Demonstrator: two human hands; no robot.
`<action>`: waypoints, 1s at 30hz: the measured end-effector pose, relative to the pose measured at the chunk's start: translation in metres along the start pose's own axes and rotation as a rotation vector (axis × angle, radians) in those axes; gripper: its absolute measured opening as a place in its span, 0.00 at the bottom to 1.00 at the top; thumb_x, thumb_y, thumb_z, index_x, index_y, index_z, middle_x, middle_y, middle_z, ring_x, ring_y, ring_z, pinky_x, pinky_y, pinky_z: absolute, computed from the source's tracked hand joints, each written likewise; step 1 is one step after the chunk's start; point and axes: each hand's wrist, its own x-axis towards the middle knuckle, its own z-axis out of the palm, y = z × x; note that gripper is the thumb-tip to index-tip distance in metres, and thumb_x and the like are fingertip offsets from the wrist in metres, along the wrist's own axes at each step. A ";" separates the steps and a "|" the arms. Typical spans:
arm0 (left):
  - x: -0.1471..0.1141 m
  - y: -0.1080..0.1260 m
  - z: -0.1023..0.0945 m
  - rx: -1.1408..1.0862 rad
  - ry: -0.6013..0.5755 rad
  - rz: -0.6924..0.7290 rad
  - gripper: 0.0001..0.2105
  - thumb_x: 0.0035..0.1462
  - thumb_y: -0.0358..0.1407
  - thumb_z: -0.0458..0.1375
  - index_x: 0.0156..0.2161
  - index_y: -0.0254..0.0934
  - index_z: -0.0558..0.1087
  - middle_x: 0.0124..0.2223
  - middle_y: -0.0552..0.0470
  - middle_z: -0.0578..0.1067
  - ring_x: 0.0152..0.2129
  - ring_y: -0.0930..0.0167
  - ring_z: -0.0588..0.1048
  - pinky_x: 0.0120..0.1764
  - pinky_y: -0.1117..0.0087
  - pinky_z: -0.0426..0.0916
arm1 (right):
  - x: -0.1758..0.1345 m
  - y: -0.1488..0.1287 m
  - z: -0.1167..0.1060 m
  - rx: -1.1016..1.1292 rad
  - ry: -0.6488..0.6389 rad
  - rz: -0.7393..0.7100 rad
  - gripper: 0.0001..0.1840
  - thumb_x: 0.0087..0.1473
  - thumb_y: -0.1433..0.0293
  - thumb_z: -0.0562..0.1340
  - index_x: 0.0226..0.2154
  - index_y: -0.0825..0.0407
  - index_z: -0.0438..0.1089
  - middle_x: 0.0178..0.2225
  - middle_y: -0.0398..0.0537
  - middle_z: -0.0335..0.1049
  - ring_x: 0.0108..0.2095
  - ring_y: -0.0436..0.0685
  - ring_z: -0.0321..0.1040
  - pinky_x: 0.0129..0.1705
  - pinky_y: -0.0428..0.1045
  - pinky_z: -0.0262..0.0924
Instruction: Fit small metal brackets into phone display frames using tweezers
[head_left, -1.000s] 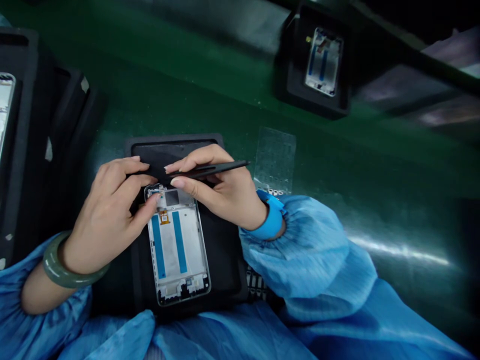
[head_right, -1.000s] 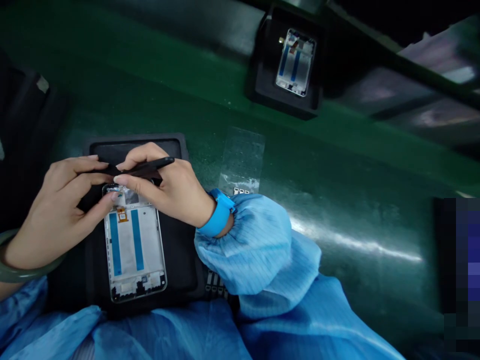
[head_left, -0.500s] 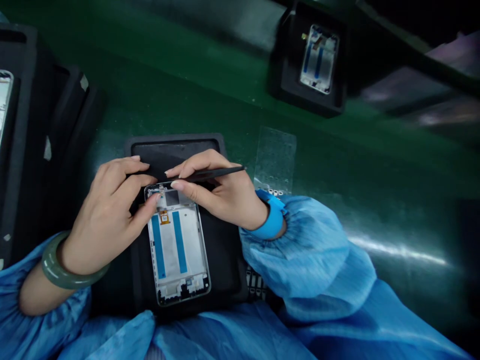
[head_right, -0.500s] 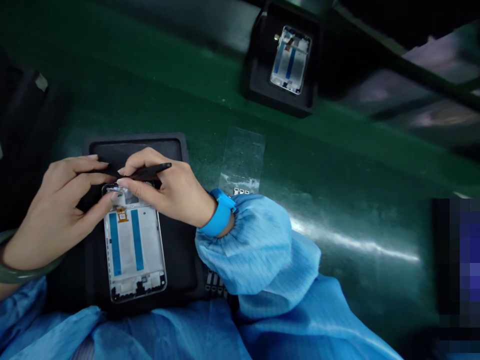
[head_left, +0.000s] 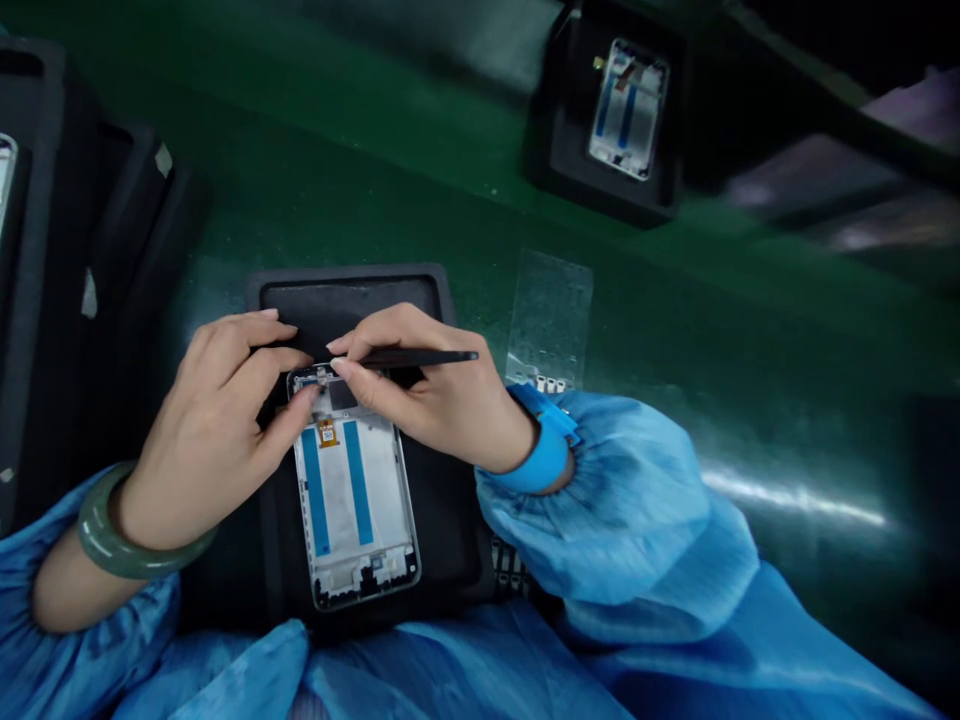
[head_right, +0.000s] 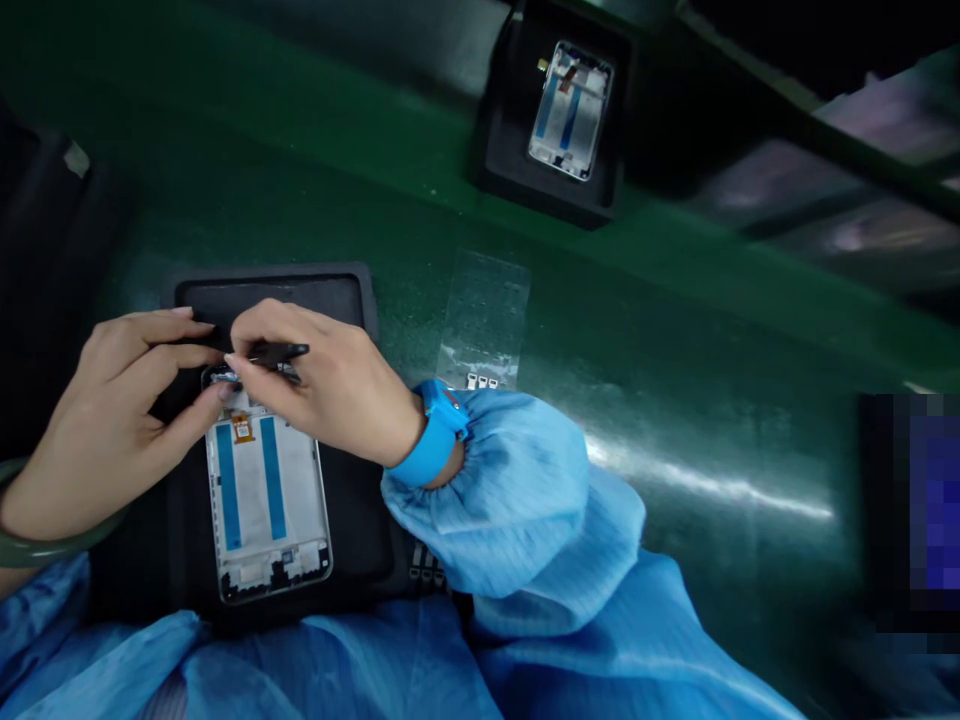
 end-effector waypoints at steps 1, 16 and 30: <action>0.000 0.000 0.000 0.001 0.000 -0.002 0.08 0.55 0.34 0.56 0.41 0.33 0.68 0.45 0.41 0.70 0.51 0.58 0.66 0.52 0.54 0.63 | 0.000 -0.002 0.001 -0.021 0.005 -0.006 0.02 0.54 0.72 0.61 0.33 0.52 0.66 0.34 0.45 0.72 0.37 0.50 0.71 0.40 0.46 0.68; 0.000 0.000 0.002 -0.012 0.012 -0.003 0.09 0.55 0.34 0.57 0.40 0.31 0.69 0.44 0.40 0.71 0.51 0.58 0.67 0.53 0.56 0.62 | -0.002 0.005 0.001 0.147 0.088 0.161 0.07 0.52 0.69 0.64 0.32 0.52 0.64 0.33 0.42 0.69 0.32 0.48 0.71 0.32 0.43 0.66; 0.000 0.001 0.001 -0.016 0.013 -0.001 0.09 0.56 0.33 0.56 0.40 0.29 0.70 0.44 0.40 0.71 0.51 0.57 0.67 0.53 0.56 0.63 | -0.002 0.007 0.000 0.161 0.036 0.047 0.04 0.53 0.71 0.63 0.33 0.54 0.66 0.33 0.45 0.71 0.36 0.49 0.72 0.40 0.46 0.69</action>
